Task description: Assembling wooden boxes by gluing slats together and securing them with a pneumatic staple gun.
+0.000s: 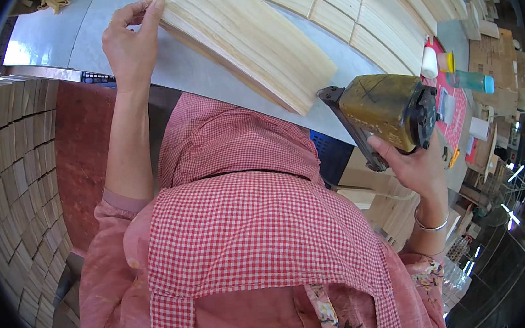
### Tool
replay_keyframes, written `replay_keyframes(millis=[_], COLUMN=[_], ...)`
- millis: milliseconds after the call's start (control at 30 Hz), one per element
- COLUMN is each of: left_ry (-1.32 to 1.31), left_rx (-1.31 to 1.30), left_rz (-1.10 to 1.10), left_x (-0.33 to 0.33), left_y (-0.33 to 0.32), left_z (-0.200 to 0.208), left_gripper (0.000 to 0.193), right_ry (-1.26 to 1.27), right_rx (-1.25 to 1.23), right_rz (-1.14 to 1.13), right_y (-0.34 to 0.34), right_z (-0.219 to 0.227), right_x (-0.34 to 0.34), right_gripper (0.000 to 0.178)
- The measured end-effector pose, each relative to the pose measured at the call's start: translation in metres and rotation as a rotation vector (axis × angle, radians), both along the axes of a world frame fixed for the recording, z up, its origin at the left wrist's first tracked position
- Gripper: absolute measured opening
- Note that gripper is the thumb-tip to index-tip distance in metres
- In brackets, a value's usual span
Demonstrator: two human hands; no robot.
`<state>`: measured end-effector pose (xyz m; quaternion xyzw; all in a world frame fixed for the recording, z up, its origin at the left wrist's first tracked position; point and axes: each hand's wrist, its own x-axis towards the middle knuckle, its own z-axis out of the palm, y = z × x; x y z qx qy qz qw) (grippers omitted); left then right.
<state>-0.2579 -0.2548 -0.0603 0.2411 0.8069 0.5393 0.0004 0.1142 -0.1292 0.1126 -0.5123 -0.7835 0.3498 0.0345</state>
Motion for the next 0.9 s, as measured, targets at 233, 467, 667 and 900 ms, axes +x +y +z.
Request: replay_keyframes(millis=[233,467,667,900], left_ry=[-0.014,0.110,0.891,0.586], left_rx=[-0.031,-0.177,-0.265,-0.475], left_rz=[-0.001,-0.202,-0.940,-1.052], left_x=[-0.001,-0.012,0.014,0.101], left_y=[-0.002,-0.003,0.038,0.066], left_z=[0.001,0.024,0.066,0.064], left_gripper=[0.034,0.042,0.070,0.058], right_ry=[-0.080,0.073,0.114,0.090], right_rx=[-0.103,0.034,0.122,0.071], right_rz=[-0.055,-0.141,-0.284,-0.415], right_y=[0.002,-0.012,-0.029,-0.032], right_z=[0.006,-0.013,-0.016,0.007], right_x=[-0.011,0.021,0.054,0.061], right_gripper=[0.048,0.047,0.044,0.035])
